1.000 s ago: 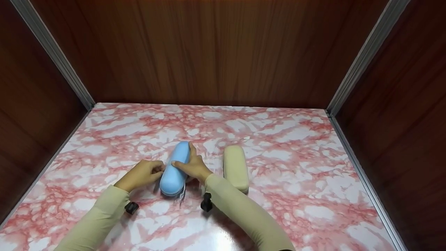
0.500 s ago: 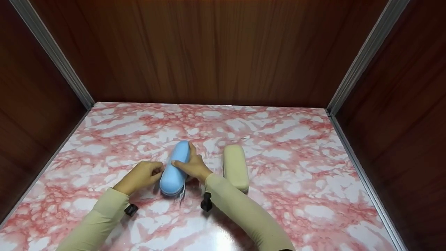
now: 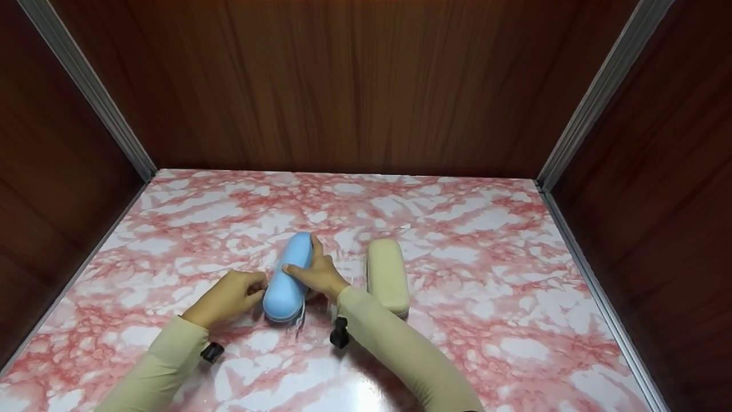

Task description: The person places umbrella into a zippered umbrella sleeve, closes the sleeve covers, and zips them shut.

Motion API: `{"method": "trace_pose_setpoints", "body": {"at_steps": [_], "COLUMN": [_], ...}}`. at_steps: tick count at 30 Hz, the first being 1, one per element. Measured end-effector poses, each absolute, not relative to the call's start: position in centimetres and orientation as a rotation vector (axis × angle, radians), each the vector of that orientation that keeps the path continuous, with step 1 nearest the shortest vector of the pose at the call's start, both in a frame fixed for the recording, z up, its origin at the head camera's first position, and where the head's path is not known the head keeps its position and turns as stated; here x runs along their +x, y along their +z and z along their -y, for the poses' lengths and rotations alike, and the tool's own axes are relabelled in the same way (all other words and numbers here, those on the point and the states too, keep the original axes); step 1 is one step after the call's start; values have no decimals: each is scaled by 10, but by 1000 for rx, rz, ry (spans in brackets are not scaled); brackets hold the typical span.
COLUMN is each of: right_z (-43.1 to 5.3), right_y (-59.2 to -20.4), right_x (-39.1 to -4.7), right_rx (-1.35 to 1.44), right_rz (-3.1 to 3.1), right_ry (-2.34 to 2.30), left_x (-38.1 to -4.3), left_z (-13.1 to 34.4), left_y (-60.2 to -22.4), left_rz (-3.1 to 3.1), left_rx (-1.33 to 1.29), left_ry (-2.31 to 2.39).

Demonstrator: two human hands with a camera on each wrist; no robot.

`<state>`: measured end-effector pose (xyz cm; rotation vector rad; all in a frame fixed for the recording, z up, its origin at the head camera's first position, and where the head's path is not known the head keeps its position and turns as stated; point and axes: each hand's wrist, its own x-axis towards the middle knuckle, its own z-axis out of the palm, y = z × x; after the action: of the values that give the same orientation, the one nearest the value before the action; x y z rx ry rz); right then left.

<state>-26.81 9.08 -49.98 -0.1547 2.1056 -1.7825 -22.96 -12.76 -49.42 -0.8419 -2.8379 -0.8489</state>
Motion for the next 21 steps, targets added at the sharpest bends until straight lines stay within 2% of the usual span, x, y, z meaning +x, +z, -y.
{"method": "trace_pose_setpoints", "body": {"at_steps": [6,21], "right_z": [-93,-91], "right_y": [-499,-499], "right_x": [-268,-267], "right_rx": [-211,-145], "right_rz": [-2192,-2096], "right_ry": [-1715,-1784], "left_x": [-229,-218], "left_z": [127,135], "left_y": [-495,-495], "left_rz": [2816,2861], "left_rx": [-845,-867], "left_ry": [-824,-871]}}
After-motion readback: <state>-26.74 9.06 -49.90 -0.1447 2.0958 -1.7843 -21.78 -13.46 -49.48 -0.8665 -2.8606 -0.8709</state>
